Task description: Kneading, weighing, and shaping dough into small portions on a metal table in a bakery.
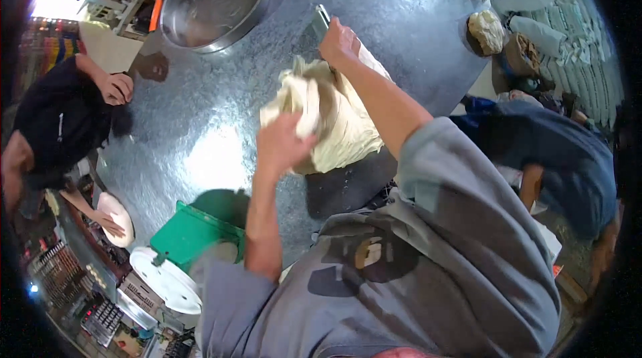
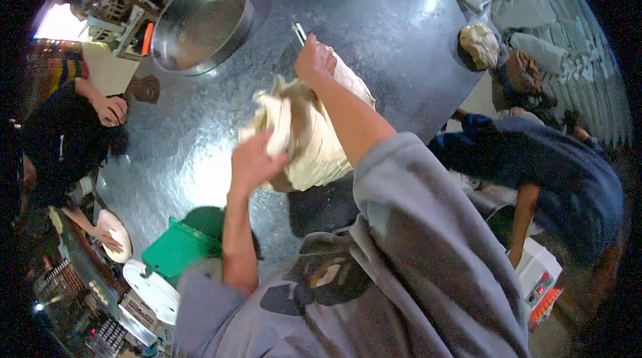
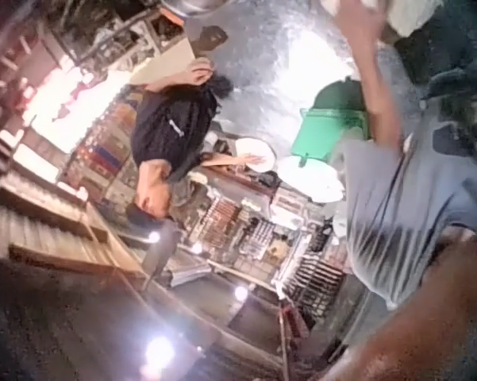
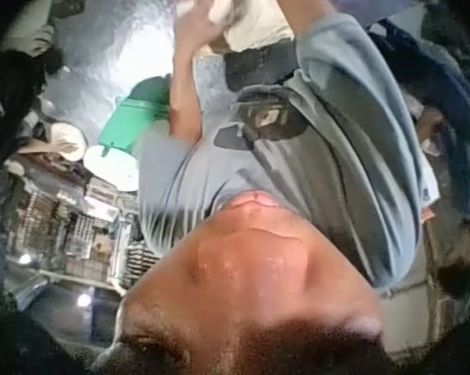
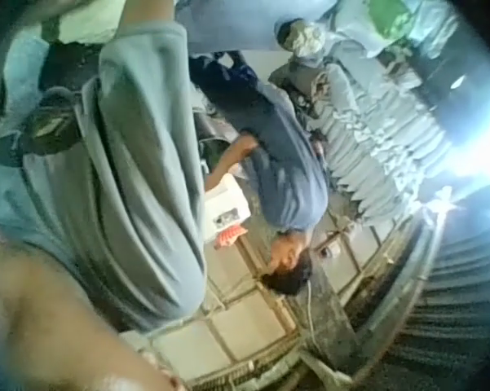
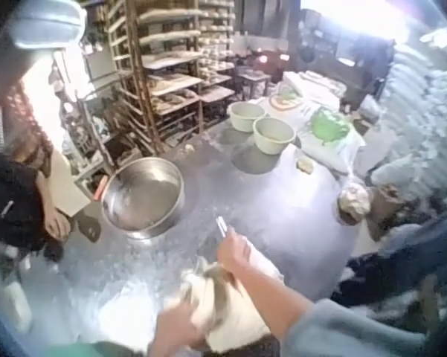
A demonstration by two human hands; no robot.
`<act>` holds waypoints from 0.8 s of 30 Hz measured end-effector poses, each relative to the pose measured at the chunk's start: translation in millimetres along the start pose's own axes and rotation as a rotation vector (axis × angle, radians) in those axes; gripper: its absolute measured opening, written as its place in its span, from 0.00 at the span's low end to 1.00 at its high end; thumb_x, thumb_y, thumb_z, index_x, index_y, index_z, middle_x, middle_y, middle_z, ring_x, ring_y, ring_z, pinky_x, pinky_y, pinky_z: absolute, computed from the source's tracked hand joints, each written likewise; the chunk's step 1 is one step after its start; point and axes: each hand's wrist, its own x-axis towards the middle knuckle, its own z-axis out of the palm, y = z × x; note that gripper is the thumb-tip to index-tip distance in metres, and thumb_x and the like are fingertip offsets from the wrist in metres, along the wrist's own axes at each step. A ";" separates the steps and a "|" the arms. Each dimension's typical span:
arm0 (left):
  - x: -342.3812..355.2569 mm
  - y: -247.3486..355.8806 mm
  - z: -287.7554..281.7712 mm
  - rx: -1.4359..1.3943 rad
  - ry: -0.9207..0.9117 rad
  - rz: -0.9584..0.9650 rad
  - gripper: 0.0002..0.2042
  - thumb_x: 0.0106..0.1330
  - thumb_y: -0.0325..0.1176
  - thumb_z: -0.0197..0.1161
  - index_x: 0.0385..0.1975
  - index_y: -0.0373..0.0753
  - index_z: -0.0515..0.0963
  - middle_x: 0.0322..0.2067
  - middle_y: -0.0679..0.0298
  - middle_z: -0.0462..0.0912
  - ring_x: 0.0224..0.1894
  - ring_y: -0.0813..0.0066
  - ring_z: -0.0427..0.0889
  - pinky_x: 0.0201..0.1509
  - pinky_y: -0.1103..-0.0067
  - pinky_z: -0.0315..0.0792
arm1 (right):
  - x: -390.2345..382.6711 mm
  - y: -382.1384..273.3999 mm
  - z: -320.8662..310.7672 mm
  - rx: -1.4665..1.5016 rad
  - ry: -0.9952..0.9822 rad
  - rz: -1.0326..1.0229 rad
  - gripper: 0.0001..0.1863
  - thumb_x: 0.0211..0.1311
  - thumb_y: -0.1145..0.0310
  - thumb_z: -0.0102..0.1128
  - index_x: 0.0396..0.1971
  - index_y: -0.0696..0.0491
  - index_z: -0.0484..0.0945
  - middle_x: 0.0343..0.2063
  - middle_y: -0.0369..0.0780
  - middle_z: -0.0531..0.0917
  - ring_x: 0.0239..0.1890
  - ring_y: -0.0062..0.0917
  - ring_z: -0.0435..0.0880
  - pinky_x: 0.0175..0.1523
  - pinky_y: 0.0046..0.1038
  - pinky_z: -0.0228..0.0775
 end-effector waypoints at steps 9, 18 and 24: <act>-164.4 41.1 -17.0 0.045 0.600 0.170 0.13 0.46 0.29 0.74 0.31 0.35 0.82 0.45 0.57 0.80 0.45 0.60 0.79 0.48 0.69 0.74 | -99.2 20.3 -82.9 0.191 0.065 -0.184 0.19 0.53 0.68 0.58 0.46 0.56 0.71 0.36 0.52 0.83 0.41 0.53 0.80 0.45 0.47 0.71; 137.8 -28.3 4.7 -0.068 -0.238 0.320 0.39 0.33 0.55 0.76 0.50 0.44 0.78 0.53 0.53 0.77 0.57 0.54 0.74 0.61 0.66 0.67 | -173.0 12.1 -71.1 -0.250 -0.202 0.032 0.20 0.51 0.75 0.56 0.47 0.55 0.67 0.34 0.53 0.81 0.38 0.51 0.82 0.42 0.49 0.72; 78.5 -55.1 -2.1 -0.219 -0.416 0.144 0.34 0.41 0.56 0.69 0.50 0.44 0.79 0.45 0.52 0.82 0.51 0.54 0.79 0.56 0.67 0.72 | -142.6 28.6 2.5 -0.211 -0.042 -0.090 0.19 0.56 0.75 0.55 0.48 0.57 0.66 0.42 0.54 0.76 0.45 0.49 0.79 0.45 0.47 0.72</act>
